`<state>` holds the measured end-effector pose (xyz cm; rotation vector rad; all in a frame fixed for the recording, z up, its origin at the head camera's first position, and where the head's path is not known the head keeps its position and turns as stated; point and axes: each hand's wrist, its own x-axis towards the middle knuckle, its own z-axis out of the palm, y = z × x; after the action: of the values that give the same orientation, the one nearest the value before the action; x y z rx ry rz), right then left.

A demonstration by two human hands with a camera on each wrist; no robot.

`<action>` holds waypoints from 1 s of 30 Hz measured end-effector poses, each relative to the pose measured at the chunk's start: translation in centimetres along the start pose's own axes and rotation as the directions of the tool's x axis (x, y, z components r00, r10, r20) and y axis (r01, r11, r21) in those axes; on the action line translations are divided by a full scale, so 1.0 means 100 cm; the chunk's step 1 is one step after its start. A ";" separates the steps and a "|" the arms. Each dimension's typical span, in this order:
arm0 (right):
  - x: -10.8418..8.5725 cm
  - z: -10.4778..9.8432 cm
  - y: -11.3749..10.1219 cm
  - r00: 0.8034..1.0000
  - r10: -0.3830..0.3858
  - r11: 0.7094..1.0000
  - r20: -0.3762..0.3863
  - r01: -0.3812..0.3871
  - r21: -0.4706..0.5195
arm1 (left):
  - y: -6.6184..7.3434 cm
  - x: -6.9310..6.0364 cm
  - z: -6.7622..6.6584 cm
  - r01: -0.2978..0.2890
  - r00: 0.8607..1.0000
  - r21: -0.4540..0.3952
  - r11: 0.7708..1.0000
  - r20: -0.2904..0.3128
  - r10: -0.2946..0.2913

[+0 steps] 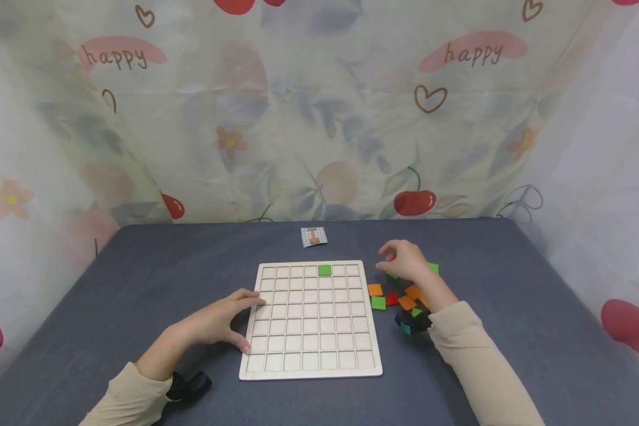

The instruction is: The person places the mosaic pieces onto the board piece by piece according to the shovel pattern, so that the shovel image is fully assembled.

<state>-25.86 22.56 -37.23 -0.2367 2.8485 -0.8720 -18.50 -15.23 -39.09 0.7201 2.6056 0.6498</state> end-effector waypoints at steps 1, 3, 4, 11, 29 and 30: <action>-0.002 0.000 0.003 1.000 0.005 1.000 -0.003 -0.005 0.001 | 0.000 0.000 0.000 -0.001 1.000 0.001 1.000 -0.001 0.001; -0.005 -0.001 0.010 1.000 0.015 1.000 -0.006 -0.015 0.003 | 0.000 0.000 0.000 -0.006 1.000 0.005 1.000 -0.002 0.006; -0.006 -0.001 0.013 1.000 0.021 1.000 -0.007 -0.021 0.004 | 0.000 0.000 0.000 -0.008 1.000 0.007 1.000 -0.002 0.008; -0.012 -0.001 0.027 0.999 0.043 0.999 -0.021 -0.043 -0.001 | -0.003 0.001 0.002 -0.011 1.000 0.003 1.000 -0.004 0.011; -0.013 0.002 0.036 0.996 0.093 0.996 0.002 -0.093 -0.007 | -0.003 0.001 0.002 -0.005 1.000 -0.007 1.000 -0.010 0.005; -0.013 0.002 0.035 0.996 0.092 0.996 0.002 -0.092 -0.006 | -0.003 0.001 0.003 -0.005 1.000 -0.007 1.000 -0.010 0.005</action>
<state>-24.97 25.60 -39.25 -0.1060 2.8351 -0.8448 -18.56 -15.32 -39.47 0.7237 2.6103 0.6653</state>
